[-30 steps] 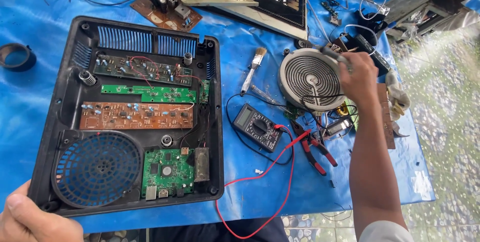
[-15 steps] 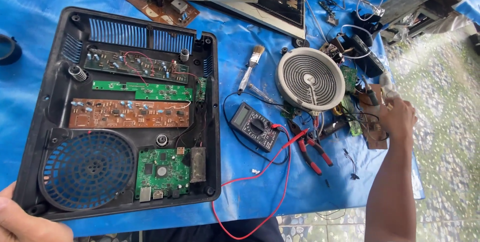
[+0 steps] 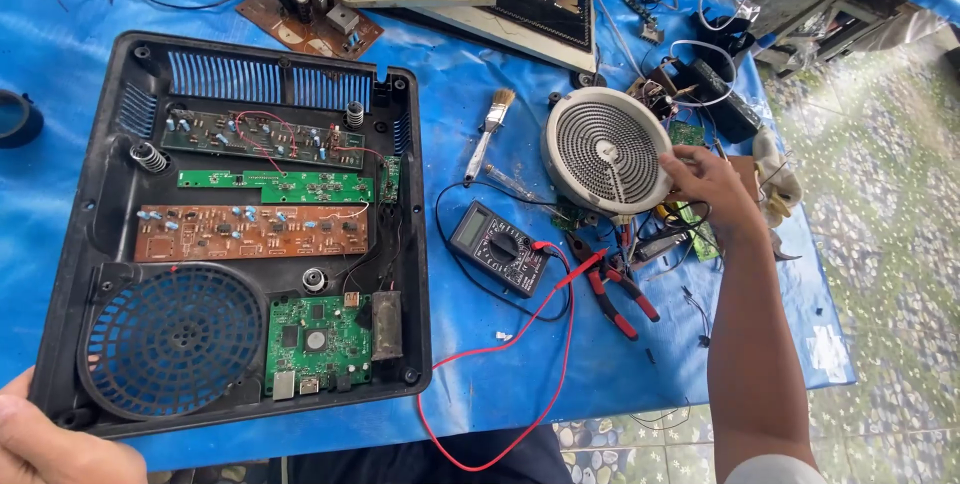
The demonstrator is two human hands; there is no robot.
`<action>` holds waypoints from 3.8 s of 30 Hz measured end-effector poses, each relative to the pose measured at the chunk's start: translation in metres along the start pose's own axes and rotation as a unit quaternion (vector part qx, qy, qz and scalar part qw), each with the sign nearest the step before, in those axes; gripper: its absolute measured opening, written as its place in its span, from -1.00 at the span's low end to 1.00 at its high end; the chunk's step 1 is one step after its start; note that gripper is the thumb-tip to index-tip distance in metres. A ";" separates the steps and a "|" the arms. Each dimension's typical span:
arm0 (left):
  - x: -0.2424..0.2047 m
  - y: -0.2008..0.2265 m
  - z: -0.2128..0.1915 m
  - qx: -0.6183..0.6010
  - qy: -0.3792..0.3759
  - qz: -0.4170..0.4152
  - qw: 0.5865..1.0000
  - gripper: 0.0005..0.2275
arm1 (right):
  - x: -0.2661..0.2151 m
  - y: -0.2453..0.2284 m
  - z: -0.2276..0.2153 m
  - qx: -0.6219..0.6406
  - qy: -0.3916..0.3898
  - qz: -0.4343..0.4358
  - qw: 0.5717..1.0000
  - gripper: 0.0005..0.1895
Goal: The person is reassembling an induction cooker by cleaning the induction coil with a brush and placing it into the main housing.
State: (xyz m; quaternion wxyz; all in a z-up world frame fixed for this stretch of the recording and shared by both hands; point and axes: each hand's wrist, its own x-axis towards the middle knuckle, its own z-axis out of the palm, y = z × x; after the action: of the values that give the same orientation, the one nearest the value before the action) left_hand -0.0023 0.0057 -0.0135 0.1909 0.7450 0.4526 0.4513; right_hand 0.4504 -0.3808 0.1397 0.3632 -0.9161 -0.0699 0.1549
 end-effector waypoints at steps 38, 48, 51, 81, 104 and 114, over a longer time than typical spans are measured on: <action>-0.015 -0.013 -0.014 -0.011 0.038 0.173 0.984 -0.60 | -0.091 -0.048 -0.001 0.033 0.271 -0.498 0.823 -0.77; -0.040 0.143 -0.088 -0.075 0.035 0.169 0.982 -0.55 | -0.143 -0.062 0.022 0.152 0.342 -0.566 0.734 -0.76; -0.044 0.159 -0.090 -0.231 -0.125 0.030 0.965 -0.49 | -0.164 -0.072 0.035 0.159 0.348 -0.644 0.663 -0.80; -0.142 0.126 -0.055 -0.093 -0.332 0.026 0.938 -0.49 | -0.277 0.101 0.186 0.000 0.193 -0.742 0.642 -0.86; -0.257 0.064 0.019 0.129 -0.344 0.404 0.838 -0.79 | -0.246 0.065 0.147 0.103 0.344 -0.548 0.756 -0.74; -0.200 0.121 -0.015 -0.042 -0.083 0.388 0.917 -0.79 | -0.230 0.045 0.110 0.229 0.358 -0.446 0.787 -0.69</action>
State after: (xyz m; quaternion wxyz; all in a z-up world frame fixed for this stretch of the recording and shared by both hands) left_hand 0.0085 -0.2283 -0.0220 0.0692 0.8880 0.0913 0.4454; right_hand 0.1970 -0.3978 0.0865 0.5900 -0.6625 -0.2981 -0.3524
